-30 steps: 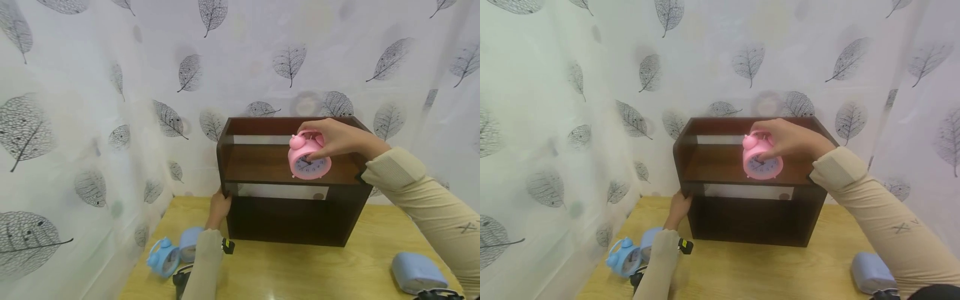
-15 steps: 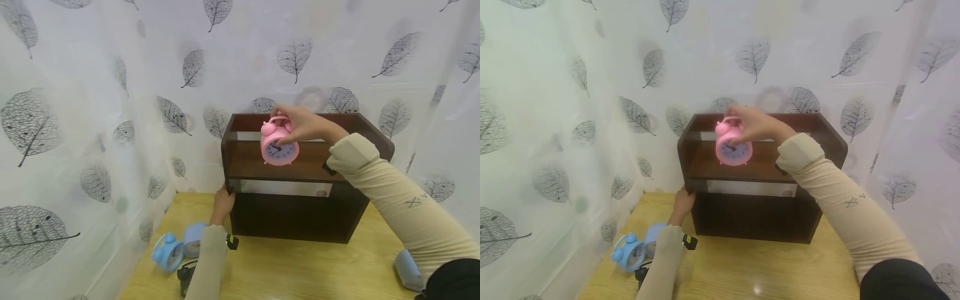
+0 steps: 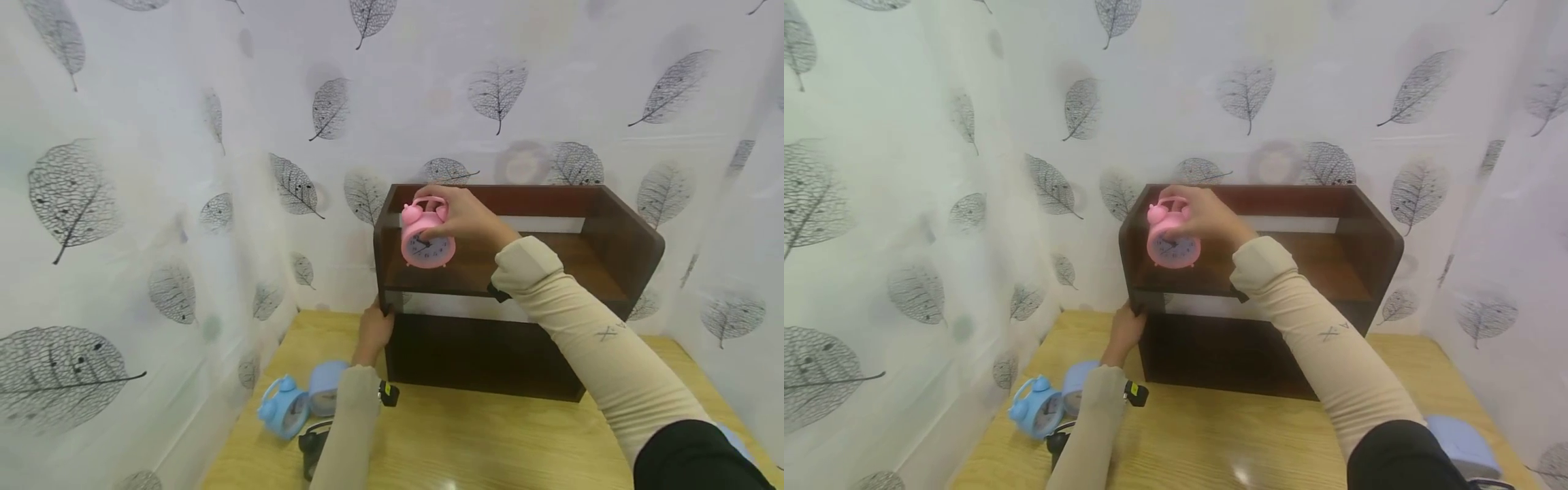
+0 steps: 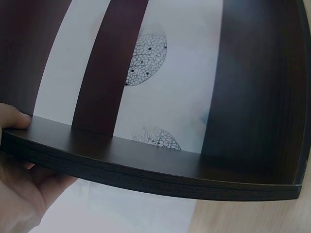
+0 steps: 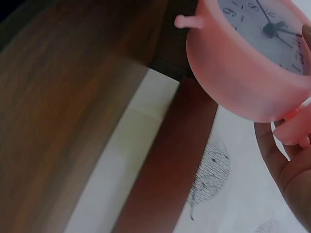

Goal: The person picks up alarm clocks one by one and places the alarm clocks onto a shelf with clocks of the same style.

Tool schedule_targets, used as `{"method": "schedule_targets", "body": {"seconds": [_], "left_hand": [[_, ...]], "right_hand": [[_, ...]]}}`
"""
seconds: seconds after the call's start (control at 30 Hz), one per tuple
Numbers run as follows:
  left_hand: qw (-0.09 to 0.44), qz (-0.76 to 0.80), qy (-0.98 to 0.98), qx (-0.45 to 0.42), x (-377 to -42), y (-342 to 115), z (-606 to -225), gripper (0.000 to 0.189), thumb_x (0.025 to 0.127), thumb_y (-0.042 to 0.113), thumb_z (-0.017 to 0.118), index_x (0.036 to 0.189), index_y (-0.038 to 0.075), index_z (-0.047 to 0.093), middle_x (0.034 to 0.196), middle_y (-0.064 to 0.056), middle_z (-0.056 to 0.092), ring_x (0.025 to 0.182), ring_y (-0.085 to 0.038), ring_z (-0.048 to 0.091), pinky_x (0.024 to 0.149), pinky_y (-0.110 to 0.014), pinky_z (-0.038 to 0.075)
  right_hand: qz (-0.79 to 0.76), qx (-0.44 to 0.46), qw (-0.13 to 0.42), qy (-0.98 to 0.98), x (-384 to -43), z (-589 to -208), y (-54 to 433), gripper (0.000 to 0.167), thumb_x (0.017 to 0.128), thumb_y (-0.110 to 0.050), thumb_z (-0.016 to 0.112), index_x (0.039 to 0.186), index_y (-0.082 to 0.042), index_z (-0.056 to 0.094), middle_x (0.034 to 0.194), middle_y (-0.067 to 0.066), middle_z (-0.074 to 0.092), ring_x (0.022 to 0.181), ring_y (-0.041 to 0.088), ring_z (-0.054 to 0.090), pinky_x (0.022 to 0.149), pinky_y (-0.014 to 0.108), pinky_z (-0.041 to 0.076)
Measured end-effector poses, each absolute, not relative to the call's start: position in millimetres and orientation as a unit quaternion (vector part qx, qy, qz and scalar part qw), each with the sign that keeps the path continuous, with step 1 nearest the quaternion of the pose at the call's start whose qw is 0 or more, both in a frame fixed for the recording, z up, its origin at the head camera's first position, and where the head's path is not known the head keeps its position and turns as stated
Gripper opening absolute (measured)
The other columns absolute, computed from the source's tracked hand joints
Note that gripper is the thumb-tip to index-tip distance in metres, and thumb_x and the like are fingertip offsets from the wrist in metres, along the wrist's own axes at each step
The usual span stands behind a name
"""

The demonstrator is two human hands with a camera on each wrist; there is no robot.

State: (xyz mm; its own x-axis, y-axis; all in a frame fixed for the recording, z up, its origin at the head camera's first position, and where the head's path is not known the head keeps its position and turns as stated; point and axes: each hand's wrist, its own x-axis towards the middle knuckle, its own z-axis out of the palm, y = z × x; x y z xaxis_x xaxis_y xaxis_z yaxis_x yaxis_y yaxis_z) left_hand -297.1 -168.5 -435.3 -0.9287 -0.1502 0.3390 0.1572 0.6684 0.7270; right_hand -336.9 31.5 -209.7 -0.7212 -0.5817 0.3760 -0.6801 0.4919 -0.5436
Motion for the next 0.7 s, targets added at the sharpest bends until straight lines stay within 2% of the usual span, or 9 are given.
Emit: {"method": "schedule_targets", "body": {"seconds": [0.27, 0.47, 0.7], "left_hand": [[0.187, -0.418, -0.889, 0.000, -297.7, -167.4, -435.2, 0.040, 0.091, 0.016, 0.050, 0.128, 0.001, 0.052, 0.100, -0.030, 0.067, 0.090, -0.042, 0.065, 0.074, -0.053, 0.049], [0.175, -0.412, -0.894, -0.001, -298.3, -167.4, -435.3, 0.043, 0.093, 0.020, 0.047, 0.133, 0.004, 0.049, 0.104, -0.028, 0.067, 0.090, -0.040, 0.066, 0.076, -0.053, 0.050], [0.170, -0.417, -0.893, 0.003, -297.9, -167.8, -434.6, 0.044, 0.093, 0.021, 0.048, 0.135, 0.005, 0.048, 0.106, -0.028, 0.066, 0.094, -0.041, 0.065, 0.078, -0.053, 0.049]], "right_hand": [[0.357, 0.365, 0.076, -0.857, -350.6, -228.3, 20.1, 0.057, 0.070, -0.019, 0.082, 0.122, -0.014, 0.059, 0.113, 0.010, 0.064, 0.099, 0.021, 0.058, 0.079, 0.033, 0.048], [0.346, 0.371, 0.085, -0.857, -357.7, -237.5, 16.1, 0.058, 0.070, -0.018, 0.082, 0.122, -0.013, 0.059, 0.104, 0.013, 0.063, 0.094, 0.024, 0.057, 0.075, 0.034, 0.047], [0.341, 0.373, 0.078, -0.859, -357.9, -240.0, 12.9, 0.058, 0.071, -0.019, 0.082, 0.124, -0.015, 0.058, 0.109, 0.013, 0.064, 0.098, 0.024, 0.059, 0.076, 0.035, 0.049]]}}
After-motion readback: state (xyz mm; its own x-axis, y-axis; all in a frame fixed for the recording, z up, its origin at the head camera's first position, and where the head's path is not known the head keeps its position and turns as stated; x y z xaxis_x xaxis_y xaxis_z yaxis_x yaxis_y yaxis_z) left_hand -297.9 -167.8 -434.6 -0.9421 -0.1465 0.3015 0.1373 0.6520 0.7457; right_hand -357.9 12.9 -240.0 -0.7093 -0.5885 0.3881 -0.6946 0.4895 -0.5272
